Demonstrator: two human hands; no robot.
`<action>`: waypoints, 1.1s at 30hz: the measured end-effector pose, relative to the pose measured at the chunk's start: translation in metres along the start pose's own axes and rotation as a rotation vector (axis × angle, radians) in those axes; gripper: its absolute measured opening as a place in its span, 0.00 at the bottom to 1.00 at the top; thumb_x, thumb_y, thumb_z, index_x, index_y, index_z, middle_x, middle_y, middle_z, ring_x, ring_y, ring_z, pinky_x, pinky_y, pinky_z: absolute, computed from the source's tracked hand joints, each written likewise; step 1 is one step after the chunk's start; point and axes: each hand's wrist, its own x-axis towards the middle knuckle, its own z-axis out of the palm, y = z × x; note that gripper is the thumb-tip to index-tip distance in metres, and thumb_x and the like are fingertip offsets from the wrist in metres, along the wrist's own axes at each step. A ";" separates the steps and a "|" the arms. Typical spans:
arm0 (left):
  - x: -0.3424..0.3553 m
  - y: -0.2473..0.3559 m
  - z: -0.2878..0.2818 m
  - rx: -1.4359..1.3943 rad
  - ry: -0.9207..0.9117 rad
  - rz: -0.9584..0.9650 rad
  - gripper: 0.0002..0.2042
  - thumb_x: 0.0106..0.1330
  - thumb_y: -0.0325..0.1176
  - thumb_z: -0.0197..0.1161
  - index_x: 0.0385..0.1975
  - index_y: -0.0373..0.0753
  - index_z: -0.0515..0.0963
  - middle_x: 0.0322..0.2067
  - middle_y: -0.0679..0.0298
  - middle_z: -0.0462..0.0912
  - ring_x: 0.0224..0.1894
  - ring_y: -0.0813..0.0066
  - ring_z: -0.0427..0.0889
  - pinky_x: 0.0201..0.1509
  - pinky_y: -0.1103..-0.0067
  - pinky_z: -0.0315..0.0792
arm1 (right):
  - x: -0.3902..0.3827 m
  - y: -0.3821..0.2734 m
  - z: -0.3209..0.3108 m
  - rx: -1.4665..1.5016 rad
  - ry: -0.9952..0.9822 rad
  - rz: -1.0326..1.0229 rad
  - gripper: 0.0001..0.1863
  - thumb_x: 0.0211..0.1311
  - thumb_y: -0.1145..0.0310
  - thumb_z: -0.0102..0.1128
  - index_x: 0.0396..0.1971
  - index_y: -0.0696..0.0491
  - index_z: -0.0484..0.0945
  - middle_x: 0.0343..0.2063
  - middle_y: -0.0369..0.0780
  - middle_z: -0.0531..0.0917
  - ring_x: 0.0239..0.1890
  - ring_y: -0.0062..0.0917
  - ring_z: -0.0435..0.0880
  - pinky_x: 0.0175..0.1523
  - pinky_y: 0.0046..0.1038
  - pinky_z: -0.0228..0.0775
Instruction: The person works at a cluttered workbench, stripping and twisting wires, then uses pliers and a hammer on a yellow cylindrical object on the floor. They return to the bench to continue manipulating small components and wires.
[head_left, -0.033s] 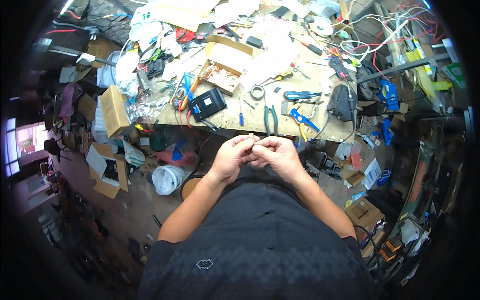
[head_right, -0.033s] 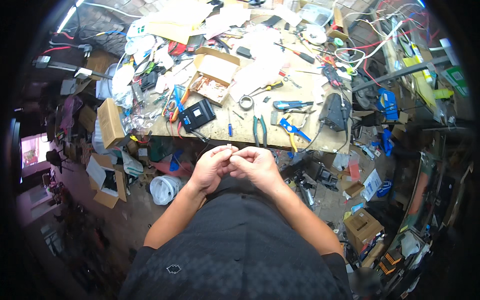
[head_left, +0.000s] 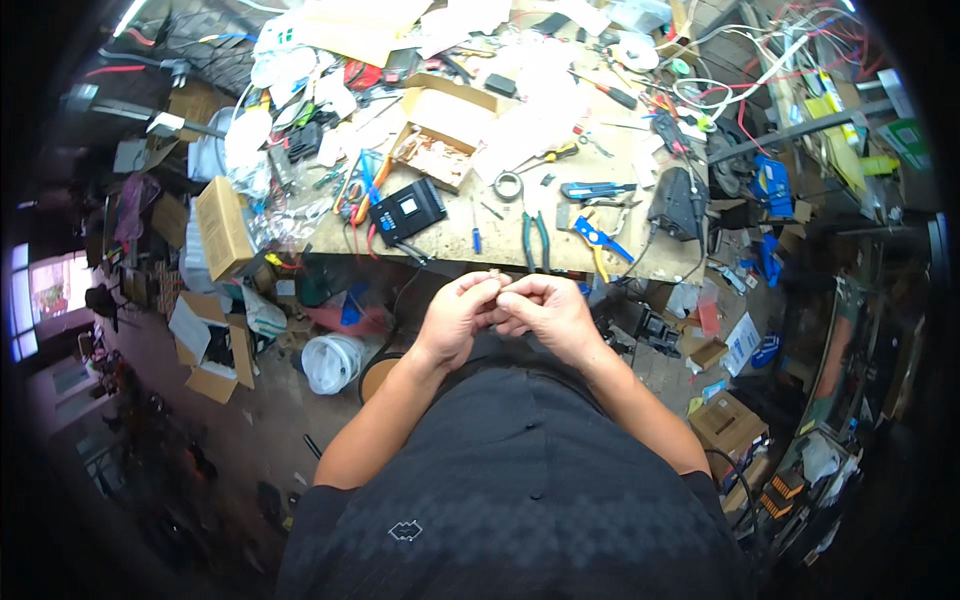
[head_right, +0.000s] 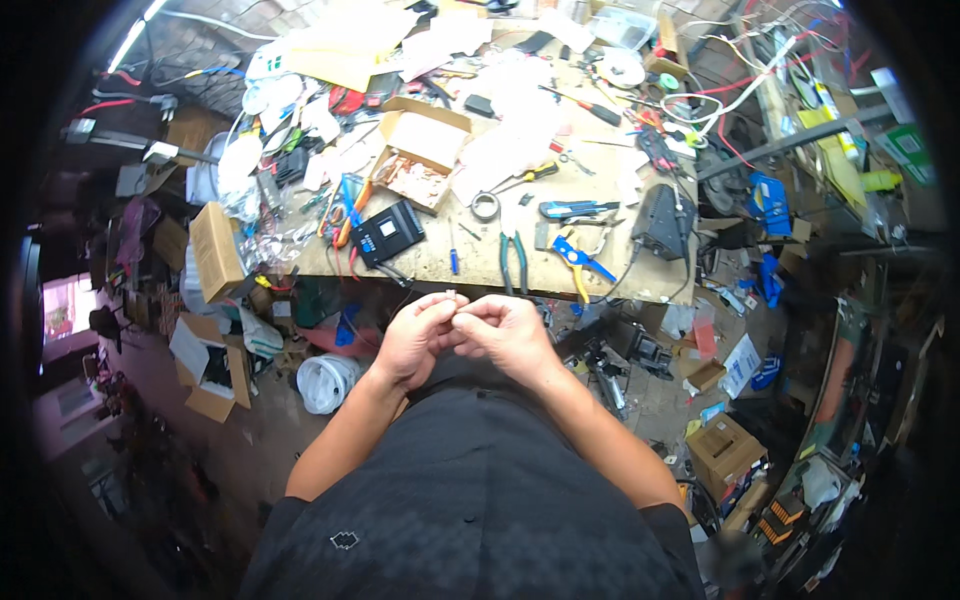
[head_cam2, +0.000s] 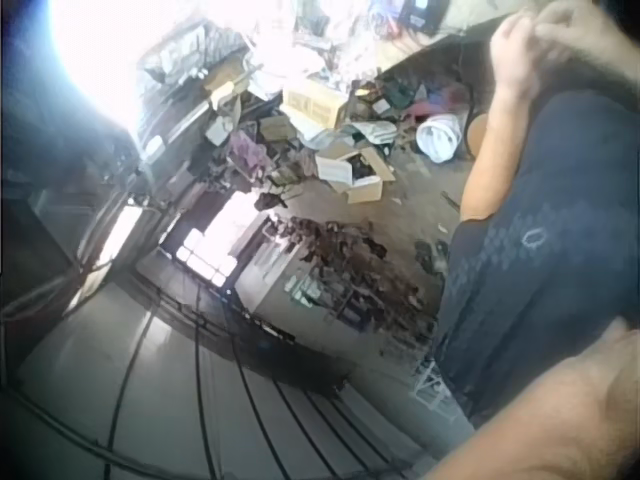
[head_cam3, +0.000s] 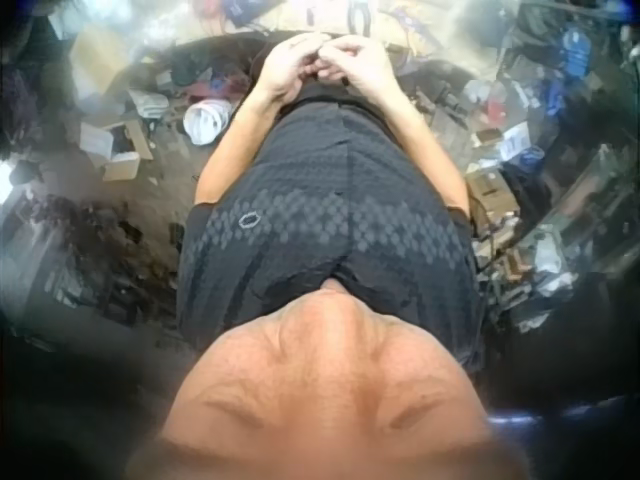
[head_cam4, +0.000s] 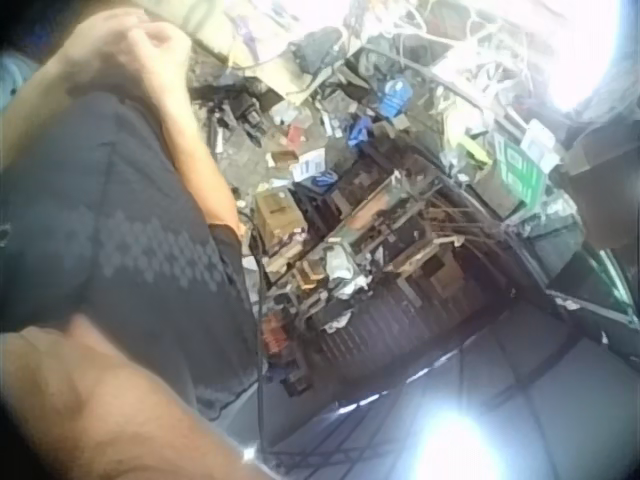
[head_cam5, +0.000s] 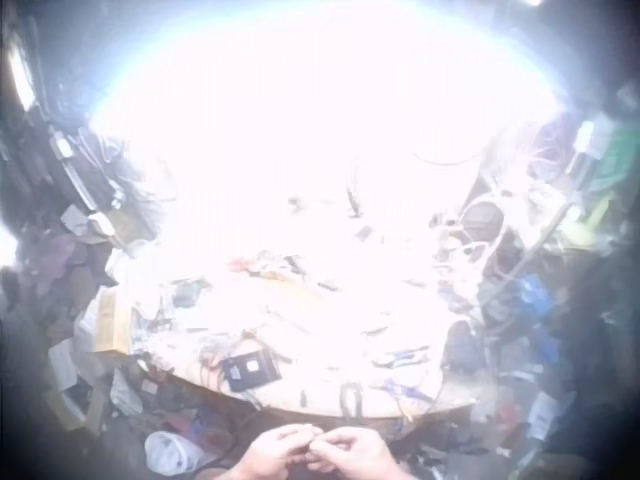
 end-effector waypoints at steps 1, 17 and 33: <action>0.001 -0.002 -0.004 0.030 0.009 0.027 0.10 0.77 0.33 0.60 0.48 0.34 0.81 0.42 0.62 0.86 0.40 0.76 0.86 0.45 0.79 0.81 | 0.001 0.005 -0.001 -0.044 -0.008 -0.001 0.12 0.72 0.66 0.66 0.44 0.61 0.84 0.34 0.42 0.90 0.33 0.22 0.90 0.40 0.22 0.83; 0.000 -0.014 -0.026 0.589 0.109 0.181 0.09 0.78 0.32 0.60 0.49 0.35 0.80 0.29 0.68 0.83 0.28 0.85 0.80 0.34 0.85 0.75 | 0.035 0.099 -0.098 -0.722 0.355 0.067 0.15 0.65 0.56 0.65 0.41 0.51 0.87 0.35 0.43 0.90 0.40 0.34 0.90 0.48 0.35 0.80; -0.035 -0.013 -0.093 0.733 0.391 0.429 0.08 0.75 0.30 0.61 0.46 0.34 0.83 0.29 0.65 0.85 0.31 0.82 0.81 0.37 0.80 0.76 | 0.093 0.111 -0.043 -0.672 -0.029 0.177 0.11 0.71 0.67 0.63 0.40 0.61 0.82 0.29 0.38 0.87 0.28 0.20 0.86 0.37 0.24 0.80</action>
